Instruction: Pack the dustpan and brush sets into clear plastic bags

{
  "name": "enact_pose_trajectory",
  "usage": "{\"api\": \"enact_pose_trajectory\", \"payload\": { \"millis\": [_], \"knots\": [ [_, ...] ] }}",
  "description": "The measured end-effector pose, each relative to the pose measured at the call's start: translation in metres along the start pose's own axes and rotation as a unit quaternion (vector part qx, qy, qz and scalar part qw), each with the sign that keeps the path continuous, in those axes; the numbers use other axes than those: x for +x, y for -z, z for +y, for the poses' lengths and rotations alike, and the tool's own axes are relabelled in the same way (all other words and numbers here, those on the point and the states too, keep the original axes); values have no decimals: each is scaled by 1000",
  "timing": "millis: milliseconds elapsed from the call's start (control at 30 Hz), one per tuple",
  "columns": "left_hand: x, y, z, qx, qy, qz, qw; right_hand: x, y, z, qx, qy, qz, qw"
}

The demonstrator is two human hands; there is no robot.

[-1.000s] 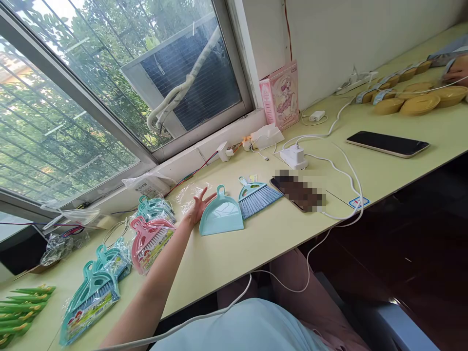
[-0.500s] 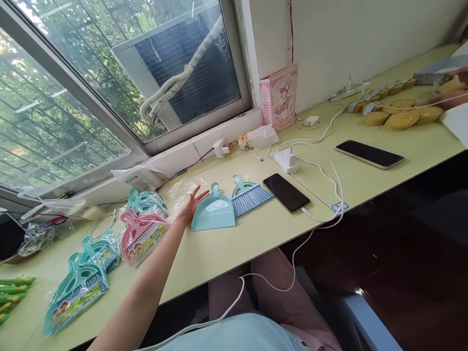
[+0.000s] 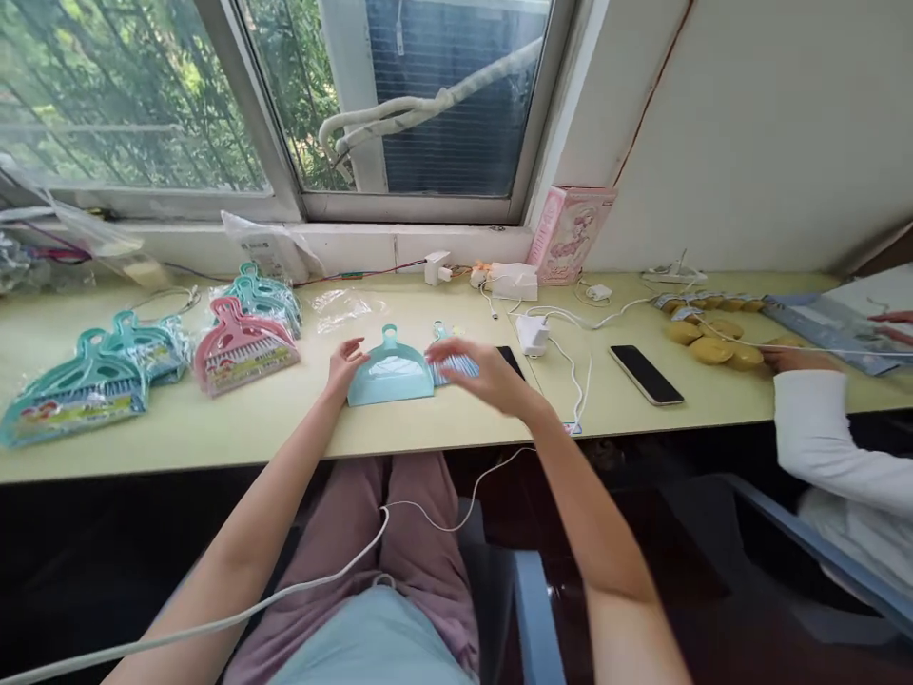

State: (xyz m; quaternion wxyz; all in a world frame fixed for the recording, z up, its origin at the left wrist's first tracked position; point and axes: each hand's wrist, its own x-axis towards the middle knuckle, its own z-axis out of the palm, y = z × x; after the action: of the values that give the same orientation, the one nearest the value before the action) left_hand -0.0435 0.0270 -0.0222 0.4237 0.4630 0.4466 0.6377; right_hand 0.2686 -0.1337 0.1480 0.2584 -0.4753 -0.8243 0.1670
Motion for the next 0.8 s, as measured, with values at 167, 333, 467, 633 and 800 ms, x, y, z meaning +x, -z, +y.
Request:
{"api": "enact_pose_trajectory", "payload": {
  "millis": [167, 333, 467, 633, 800],
  "knots": [
    [-19, -1, 5, 134, -22, 1, 991, 65, -36, 43, -106, -124, -23, 986],
    [-13, 2, 6, 259, -4, 38, 965, 87, -65, 67, -143, -167, -23, 975],
    [-15, 4, 6, 259, -14, 25, 966, 110, -78, 86, -173, -196, -54, 964],
    [-18, 10, 10, 163, 15, -12, 987, 145, -84, 99, -212, -228, -119, 943],
    [-4, 10, 6, 86, 36, 43, 995, 160, -95, 105, -229, -202, -90, 948]
  ]
}}
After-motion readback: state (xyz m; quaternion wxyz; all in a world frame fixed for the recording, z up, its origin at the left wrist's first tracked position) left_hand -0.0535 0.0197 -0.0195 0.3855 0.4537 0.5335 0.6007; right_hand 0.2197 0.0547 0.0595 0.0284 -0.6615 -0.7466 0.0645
